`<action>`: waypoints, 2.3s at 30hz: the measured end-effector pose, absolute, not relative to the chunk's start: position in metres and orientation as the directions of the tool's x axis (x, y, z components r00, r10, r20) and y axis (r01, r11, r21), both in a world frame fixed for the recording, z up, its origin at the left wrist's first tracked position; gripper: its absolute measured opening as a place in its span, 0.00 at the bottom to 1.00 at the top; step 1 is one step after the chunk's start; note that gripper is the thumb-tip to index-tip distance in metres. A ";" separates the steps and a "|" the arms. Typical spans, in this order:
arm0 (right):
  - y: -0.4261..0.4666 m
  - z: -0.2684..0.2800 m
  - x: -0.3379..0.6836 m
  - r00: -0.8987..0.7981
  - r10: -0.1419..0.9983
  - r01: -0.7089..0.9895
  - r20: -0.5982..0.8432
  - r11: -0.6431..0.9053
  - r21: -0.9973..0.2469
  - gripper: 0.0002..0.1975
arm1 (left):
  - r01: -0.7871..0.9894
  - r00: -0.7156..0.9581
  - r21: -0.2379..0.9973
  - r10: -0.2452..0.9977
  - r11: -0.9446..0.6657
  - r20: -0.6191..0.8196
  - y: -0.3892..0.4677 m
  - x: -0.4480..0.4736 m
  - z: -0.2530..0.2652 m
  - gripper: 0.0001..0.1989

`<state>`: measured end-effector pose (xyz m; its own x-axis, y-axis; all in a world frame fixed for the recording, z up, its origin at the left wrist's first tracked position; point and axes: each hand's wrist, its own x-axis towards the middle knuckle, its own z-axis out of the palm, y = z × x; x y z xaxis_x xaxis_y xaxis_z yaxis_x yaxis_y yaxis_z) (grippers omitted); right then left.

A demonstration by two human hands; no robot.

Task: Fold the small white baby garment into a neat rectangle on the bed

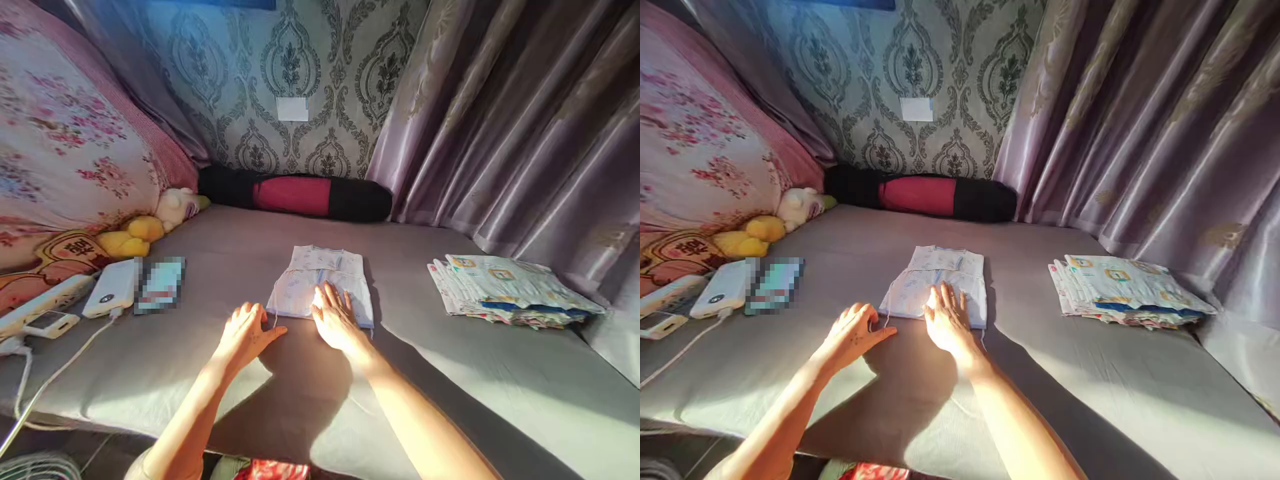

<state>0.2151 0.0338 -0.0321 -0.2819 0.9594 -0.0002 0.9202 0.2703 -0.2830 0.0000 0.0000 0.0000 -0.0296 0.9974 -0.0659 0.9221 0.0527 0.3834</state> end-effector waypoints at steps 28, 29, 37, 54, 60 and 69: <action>0.051 -0.023 0.267 0.092 0.952 0.738 0.291 0.131 -0.662 0.22 | 0.621 0.173 0.677 0.912 -0.395 0.373 0.095 0.018 0.053 0.16; 0.052 -0.023 0.270 0.107 0.949 0.745 0.297 0.122 -0.656 0.22 | 0.569 0.255 0.687 0.891 -0.453 0.376 0.095 0.026 0.052 0.17; 0.060 -0.015 0.296 0.244 0.959 0.800 0.143 -0.116 -0.589 0.15 | 0.813 0.100 0.559 0.984 -0.165 0.145 0.101 0.017 0.010 0.17; 0.051 -0.007 0.316 0.254 0.959 0.844 -0.125 -0.283 -0.456 0.05 | 0.603 -0.033 0.765 0.965 0.227 -0.261 0.077 0.000 0.001 0.32; 0.041 0.017 0.326 -0.078 0.907 0.706 -0.413 -0.243 -0.666 0.04 | 0.489 0.257 0.856 0.910 0.169 -0.326 0.069 -0.008 0.014 0.32; 0.034 0.028 0.338 -0.391 0.810 0.458 -0.438 -0.242 -0.855 0.21 | 0.434 0.348 0.890 0.884 0.143 -0.312 0.067 -0.015 0.024 0.24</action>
<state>0.3381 0.0339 0.0280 -0.3907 0.8097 -0.4380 0.4580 -0.2417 -0.8554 -0.0152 0.0665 0.0236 0.3484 0.8838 -0.3122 0.4335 0.1433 0.8897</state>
